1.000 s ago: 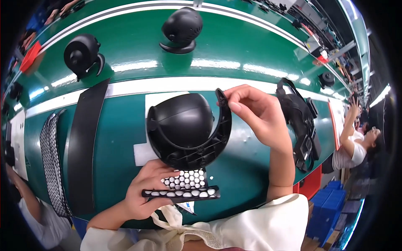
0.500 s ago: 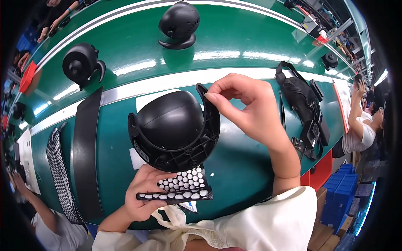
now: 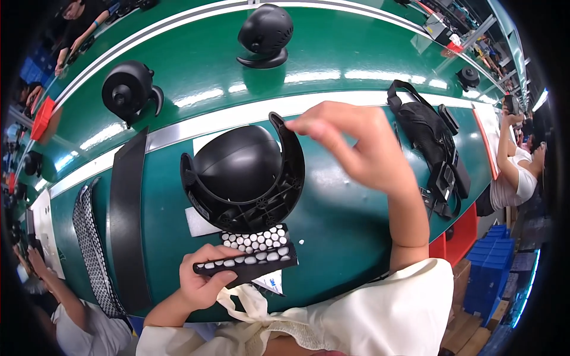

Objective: Assembling small components and seals onto a black spherical housing at a factory assembly line.

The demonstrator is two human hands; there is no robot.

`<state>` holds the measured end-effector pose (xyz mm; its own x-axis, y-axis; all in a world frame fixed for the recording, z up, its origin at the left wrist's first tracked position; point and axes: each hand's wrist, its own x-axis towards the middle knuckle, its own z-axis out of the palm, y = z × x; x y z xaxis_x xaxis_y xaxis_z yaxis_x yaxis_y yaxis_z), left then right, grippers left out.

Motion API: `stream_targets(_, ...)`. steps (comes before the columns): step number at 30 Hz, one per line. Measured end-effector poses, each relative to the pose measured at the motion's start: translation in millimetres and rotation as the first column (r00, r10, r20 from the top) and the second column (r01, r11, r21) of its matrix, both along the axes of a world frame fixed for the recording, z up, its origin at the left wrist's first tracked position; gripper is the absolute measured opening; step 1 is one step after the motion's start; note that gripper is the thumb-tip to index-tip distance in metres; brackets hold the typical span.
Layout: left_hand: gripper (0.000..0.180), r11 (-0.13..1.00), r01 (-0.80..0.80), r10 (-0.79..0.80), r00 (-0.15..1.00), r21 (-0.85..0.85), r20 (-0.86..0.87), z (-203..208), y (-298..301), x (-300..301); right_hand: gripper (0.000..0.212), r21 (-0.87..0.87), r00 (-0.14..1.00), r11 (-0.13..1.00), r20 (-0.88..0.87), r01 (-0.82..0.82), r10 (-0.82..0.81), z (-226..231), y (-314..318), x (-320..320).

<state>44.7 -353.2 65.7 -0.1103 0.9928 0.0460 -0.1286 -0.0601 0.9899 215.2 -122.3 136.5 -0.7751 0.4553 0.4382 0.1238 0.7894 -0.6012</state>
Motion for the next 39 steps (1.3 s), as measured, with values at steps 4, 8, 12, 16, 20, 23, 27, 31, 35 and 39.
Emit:
stream_targets(4, 0.018, 0.996, -0.054, 0.063, 0.99, 0.073, -0.123, 17, 8, 7, 0.019, 0.046, 0.993, 0.995, -0.079, 0.091, -0.087, 16, -6, 7)
stream_targets(8, 0.03, 0.988, -0.064, 0.103, 0.951, 0.139, -0.291, 36, 27, 16, 0.055, -0.062, 0.986, 0.985, 0.026, -0.16, 0.162, 19, -43, 9)
stream_targets(12, 0.033, 0.97, -0.199, 0.223, 0.957, 0.14, -0.187, 39, 31, 25, 0.039, -0.079, 0.953, 0.953, 0.055, -0.293, 0.298, 11, -58, 0)
stream_targets(16, 0.019, 0.958, -0.162, 0.254, 0.866, 0.238, -0.431, 42, 28, 17, 0.018, -0.238, 0.944, 0.914, -0.085, -0.329, 0.318, -4, -62, -7)
stream_targets(20, 0.013, 0.914, -0.178, 0.351, 0.798, 0.365, -0.49, 38, 33, 12, 0.013, -0.195, 0.951, 0.932, -0.108, -0.307, 0.29, -8, -64, -13)
stream_targets(23, 0.013, 0.915, -0.167, 0.349, 0.786, 0.368, -0.511, 42, 35, 12, 0.019, -0.013, 0.963, 0.963, 0.019, -0.269, 0.269, 2, -64, -13)
stream_targets(27, 0.013, 0.919, -0.135, 0.335, 0.762, 0.371, -0.555, 42, 34, 13, 0.023, 0.181, 0.98, 0.971, -0.098, -0.156, 0.175, 7, -70, -13)
stream_targets(31, 0.013, 0.932, -0.163, 0.331, 0.748, 0.323, -0.576, 43, 31, 16, 0.034, 0.328, 0.96, 0.919, -0.096, -0.22, 0.264, 0, -71, -14)
stream_targets(35, 0.013, 0.966, -0.254, 0.245, 0.848, 0.045, -0.469, 44, 25, 18, 0.037, 0.501, 0.926, 0.829, -0.13, -0.247, 0.354, -13, -77, -17)
stream_targets(39, 0.014, 0.978, -0.206, 0.196, 0.941, -0.008, -0.277, 27, 13, 15, 0.024, 0.218, 0.859, 0.88, -0.212, -0.423, 0.466, -18, -73, -21)
